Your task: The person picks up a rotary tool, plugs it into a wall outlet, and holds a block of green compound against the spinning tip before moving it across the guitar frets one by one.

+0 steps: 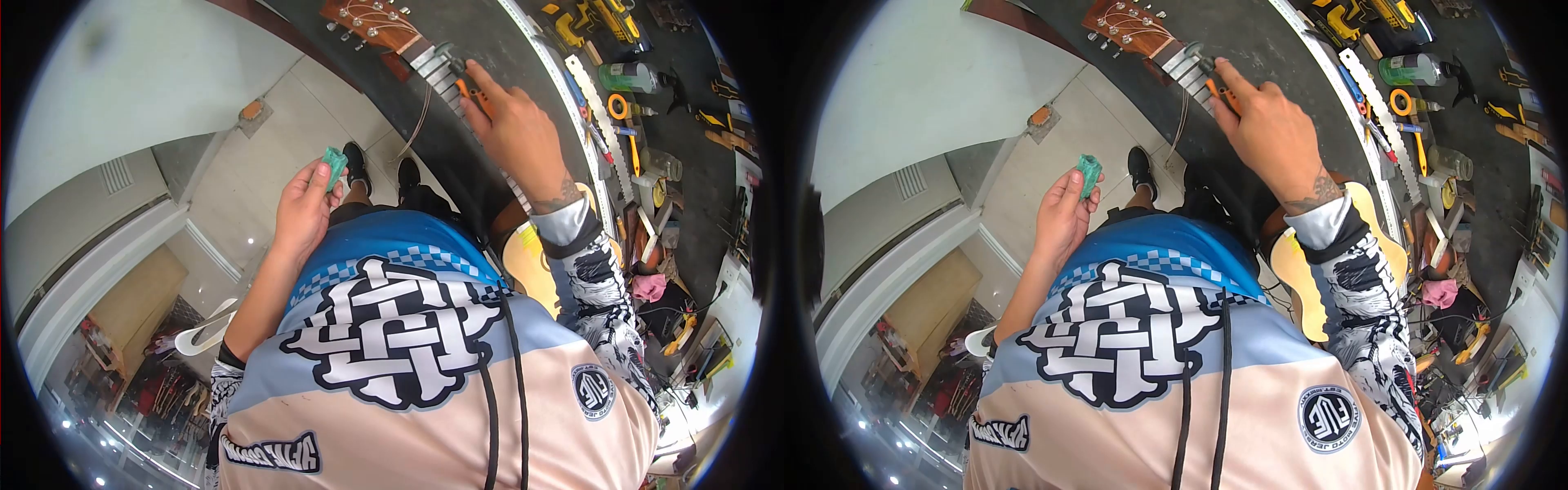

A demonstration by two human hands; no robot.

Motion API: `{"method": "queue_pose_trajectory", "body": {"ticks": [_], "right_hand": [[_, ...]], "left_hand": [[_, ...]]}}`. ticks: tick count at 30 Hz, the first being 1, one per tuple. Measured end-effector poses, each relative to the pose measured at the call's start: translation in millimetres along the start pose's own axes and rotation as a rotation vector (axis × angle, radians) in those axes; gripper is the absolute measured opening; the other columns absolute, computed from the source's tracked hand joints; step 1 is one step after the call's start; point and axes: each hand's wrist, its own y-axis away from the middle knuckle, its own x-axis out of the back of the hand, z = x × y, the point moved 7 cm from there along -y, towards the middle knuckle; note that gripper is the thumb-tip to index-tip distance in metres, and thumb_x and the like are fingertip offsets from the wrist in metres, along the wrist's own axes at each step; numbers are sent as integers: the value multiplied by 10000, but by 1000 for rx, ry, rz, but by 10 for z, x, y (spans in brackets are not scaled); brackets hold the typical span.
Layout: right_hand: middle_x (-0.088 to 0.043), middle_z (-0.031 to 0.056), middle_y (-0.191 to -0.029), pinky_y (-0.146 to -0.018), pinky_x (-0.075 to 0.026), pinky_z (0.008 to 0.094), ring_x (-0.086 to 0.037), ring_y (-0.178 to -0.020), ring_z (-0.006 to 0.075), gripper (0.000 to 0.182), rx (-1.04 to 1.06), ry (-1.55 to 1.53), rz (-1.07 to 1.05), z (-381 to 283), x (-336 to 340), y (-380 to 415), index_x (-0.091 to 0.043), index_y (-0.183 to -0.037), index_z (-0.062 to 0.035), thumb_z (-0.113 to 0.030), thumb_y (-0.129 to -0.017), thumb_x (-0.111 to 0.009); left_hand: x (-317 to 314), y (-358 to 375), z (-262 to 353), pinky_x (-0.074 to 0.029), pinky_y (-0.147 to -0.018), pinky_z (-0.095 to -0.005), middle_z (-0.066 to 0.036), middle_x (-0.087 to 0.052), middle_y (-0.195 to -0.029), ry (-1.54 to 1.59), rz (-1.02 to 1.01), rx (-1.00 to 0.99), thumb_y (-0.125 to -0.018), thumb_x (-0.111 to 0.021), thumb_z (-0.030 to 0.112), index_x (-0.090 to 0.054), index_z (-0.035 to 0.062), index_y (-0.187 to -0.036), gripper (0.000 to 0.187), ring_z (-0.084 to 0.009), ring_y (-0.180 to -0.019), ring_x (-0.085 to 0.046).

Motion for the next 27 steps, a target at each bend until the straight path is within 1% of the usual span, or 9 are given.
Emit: {"method": "queue_pose_trajectory", "body": {"ticks": [2,8,11,15,17,18,22,27], "right_hand": [[-657,186,-856,-651,-572,465,-693,-724,385,490,-24,-7,37,67,36,-31,-561,-1415,-272,-391,-945,-635],[-654,189,-842,-669,-565,475,-691,-748,398,505,-76,-30,-18,112,96,38,-555,-1423,-270,-394,-941,-640],[-638,182,-835,-682,-527,465,-662,-772,399,499,-89,-107,-49,28,170,198,-557,-1424,-270,-355,-943,-657],[-635,192,-816,-685,-520,456,-658,-761,397,512,-55,-264,-135,-206,185,446,-563,-1419,-227,-316,-929,-684],[-634,194,-804,-686,-518,450,-657,-758,393,518,-50,-389,-183,-348,155,543,-563,-1418,-209,-298,-925,-693],[-638,195,-800,-659,-548,462,-673,-714,379,518,-38,-386,-199,-425,132,586,-551,-1425,-194,-360,-944,-646],[-642,181,-819,-647,-559,449,-677,-686,366,511,-90,-395,-229,-596,65,699,-553,-1425,-209,-375,-949,-633],[-651,186,-842,-653,-570,459,-689,-705,382,503,-89,-400,-261,-654,45,779,-557,-1419,-205,-380,-952,-620]], "left_hand": [[3,-2,-5,-433,-749,-244,-88,-646,-1104,3,-2,1,-1046,-552,337,-595,-7,-1206,382,-116,-841,-542],[-37,-72,0,-437,-757,-254,-97,-640,-1127,-36,-43,2,-1050,-545,326,-579,-21,-1247,400,-125,-853,-546],[-114,-110,-13,-444,-779,-266,-103,-636,-1145,-33,-94,9,-1055,-537,306,-556,-25,-1292,408,-137,-877,-552],[-307,-193,-28,-467,-793,-270,-93,-627,-1159,22,-193,42,-1051,-549,291,-518,-28,-1355,442,-127,-910,-566],[-404,-243,-43,-467,-794,-269,-84,-625,-1159,46,-250,53,-1055,-538,297,-522,-14,-1356,433,-124,-915,-563],[-432,-247,-40,-467,-795,-268,-80,-625,-1159,56,-279,59,-1057,-533,300,-524,-7,-1356,429,-123,-917,-561],[-497,-278,-75,-463,-785,-267,-66,-628,-1147,48,-336,84,-1067,-508,301,-540,3,-1334,402,-115,-904,-552],[-524,-267,-143,-458,-773,-263,-60,-635,-1131,44,-338,77,-1073,-494,296,-558,0,-1294,375,-110,-894,-547]]}}
